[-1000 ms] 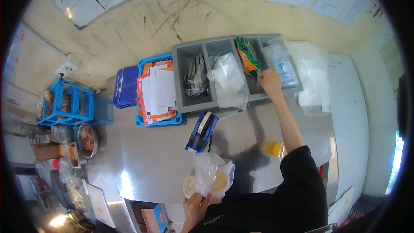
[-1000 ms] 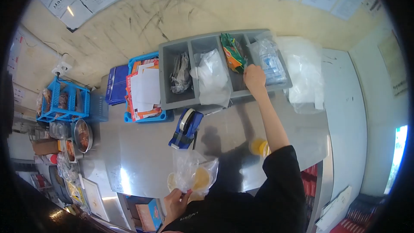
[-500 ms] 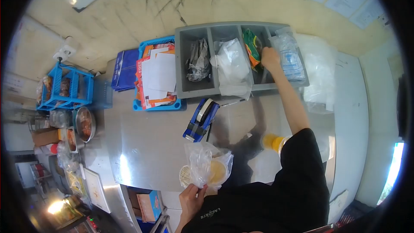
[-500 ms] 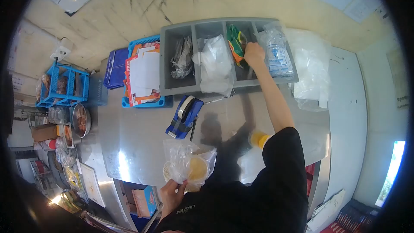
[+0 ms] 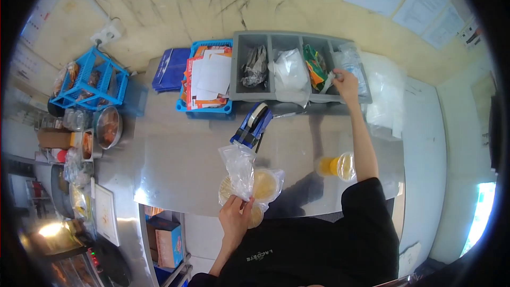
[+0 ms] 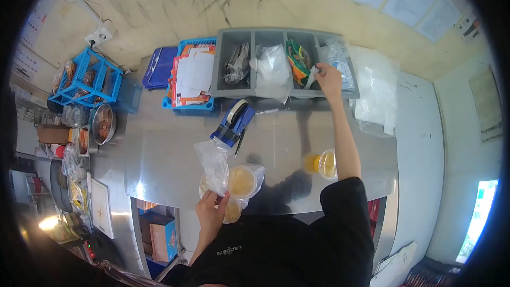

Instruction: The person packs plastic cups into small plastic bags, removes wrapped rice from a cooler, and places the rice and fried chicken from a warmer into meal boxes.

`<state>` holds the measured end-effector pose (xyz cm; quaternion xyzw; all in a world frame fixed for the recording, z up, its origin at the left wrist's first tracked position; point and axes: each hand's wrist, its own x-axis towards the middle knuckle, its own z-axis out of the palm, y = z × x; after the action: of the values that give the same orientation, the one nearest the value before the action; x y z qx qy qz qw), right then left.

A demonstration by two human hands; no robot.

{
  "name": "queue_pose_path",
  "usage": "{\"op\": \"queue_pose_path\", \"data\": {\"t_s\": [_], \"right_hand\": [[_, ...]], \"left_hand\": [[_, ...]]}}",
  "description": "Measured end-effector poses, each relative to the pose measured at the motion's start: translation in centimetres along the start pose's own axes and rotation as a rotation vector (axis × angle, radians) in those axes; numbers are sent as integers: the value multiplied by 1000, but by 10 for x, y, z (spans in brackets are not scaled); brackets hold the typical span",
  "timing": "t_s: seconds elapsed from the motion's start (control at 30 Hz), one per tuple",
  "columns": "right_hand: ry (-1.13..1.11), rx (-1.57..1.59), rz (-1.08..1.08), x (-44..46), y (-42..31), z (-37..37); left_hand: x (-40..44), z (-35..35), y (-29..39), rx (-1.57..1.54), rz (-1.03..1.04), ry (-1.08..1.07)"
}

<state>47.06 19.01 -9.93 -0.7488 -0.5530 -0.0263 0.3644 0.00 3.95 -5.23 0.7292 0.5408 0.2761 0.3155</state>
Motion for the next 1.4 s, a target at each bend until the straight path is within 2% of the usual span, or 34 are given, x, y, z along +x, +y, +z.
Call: {"op": "queue_pose_path", "data": {"t_s": [0.03,0.13,0.23,0.3,0.33,0.4,0.47,0.5,0.53,0.63,0.67,0.73,0.77,0.83,0.87,0.93,0.97,1.03,1.07,1.13,1.27,1.37,1.4], "right_hand": [[-97,179,267,-1,5,4],[-169,442,562,2,2,7],[-250,353,493,-1,-3,9],[-80,-134,167,-4,-16,7],[-97,-135,160,-4,-24,4],[58,-329,88,-8,-49,-4],[27,-334,37,-4,-55,-7],[40,-343,2,-3,-52,-4],[34,-329,5,-3,-46,1],[259,-112,-197,6,-42,3],[264,-113,-193,6,-50,-2],[302,173,-67,4,-60,-10],[306,168,-65,6,-57,-10],[178,202,121,6,-45,-10],[199,187,126,3,-38,-10],[74,88,70,2,-24,-9],[96,74,63,4,-21,-8],[273,300,-57,2,-23,-2],[283,296,-59,5,-29,-7],[198,302,129,8,-38,-20],[216,337,121,16,-17,-12],[-73,124,158,20,12,-3],[-60,123,149,21,13,-4]], "left_hand": [[0,0,-1,-13,-2,-3],[3,0,-1,-45,35,-3],[2,1,-7,-28,64,-14],[3,0,-6,0,62,-14],[4,-4,-1,9,54,-43],[5,-8,5,19,6,-71],[8,-8,10,117,142,55],[12,-12,12,177,209,52],[10,-13,11,191,203,52],[10,-9,7,92,133,-40],[10,-8,5,84,113,-56],[9,-6,4,74,96,-79],[8,-5,4,43,28,-108],[7,-5,4,9,-23,-146],[7,-4,4,-4,-44,-142],[10,-4,4,-32,-32,-140],[9,-6,4,-17,-43,-149],[10,-4,5,-7,-50,-152],[10,-5,4,-15,-53,-148],[7,-3,4,-26,-63,-146],[7,0,0,-64,-72,-115],[7,-3,0,-50,-69,-120],[7,-4,1,-21,-75,-133]]}}
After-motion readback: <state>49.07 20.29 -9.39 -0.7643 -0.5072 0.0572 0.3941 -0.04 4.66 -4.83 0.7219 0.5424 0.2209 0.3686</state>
